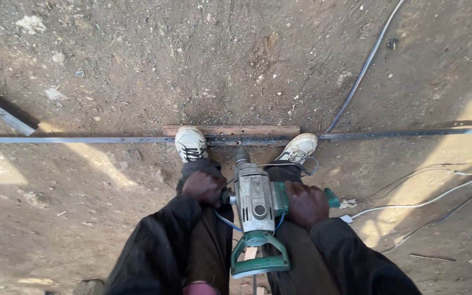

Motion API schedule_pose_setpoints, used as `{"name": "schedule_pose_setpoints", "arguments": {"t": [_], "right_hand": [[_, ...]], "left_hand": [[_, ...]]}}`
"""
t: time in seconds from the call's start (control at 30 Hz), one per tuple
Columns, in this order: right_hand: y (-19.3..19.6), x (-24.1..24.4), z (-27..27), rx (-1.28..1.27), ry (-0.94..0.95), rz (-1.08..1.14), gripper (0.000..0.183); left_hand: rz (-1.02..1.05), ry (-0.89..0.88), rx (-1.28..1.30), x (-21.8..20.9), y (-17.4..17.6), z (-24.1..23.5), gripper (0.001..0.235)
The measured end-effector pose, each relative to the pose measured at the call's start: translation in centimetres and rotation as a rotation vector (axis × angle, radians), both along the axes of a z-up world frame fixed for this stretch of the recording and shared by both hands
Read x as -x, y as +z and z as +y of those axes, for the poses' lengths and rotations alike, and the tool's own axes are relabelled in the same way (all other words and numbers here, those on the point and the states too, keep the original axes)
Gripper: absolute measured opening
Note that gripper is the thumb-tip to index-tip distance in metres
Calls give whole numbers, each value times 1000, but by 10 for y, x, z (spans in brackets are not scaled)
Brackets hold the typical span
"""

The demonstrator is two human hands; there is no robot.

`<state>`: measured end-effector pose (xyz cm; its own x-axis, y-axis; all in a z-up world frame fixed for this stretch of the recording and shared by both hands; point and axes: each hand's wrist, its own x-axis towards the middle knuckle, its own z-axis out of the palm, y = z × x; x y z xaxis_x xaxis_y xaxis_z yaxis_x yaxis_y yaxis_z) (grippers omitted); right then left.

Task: Drilling multiple holes into a long metal bar using a power hammer drill.

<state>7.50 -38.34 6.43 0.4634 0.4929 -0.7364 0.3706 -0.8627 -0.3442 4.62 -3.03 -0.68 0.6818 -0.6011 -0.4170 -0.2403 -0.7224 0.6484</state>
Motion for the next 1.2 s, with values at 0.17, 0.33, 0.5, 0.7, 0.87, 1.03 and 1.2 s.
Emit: {"name": "schedule_pose_setpoints", "arguments": {"t": [0.17, 0.33, 0.5, 0.7, 0.87, 1.03, 1.2], "right_hand": [[2, -2, 3, -62, -15, 12, 52], [-4, 1, -3, -29, -31, -10, 51], [10, -10, 4, -24, -28, 8, 53], [4, -5, -4, -68, -29, 4, 53], [-4, 6, -1, -63, -19, -81, 54], [1, 1, -2, -66, -5, -97, 53], [-2, 5, -5, -84, -5, -107, 49]], "left_hand": [[-2, 26, -16, -4, 11, 2, 27], [-20, 17, 28, 4, -7, -2, 30], [-61, 10, -1, 3, -1, -4, 32], [-3, -21, 32, -2, -1, -4, 27], [-14, -3, -15, -4, 5, -2, 28], [17, -35, -6, -3, 3, -2, 28], [24, 29, 29, -6, 9, -4, 28]]}}
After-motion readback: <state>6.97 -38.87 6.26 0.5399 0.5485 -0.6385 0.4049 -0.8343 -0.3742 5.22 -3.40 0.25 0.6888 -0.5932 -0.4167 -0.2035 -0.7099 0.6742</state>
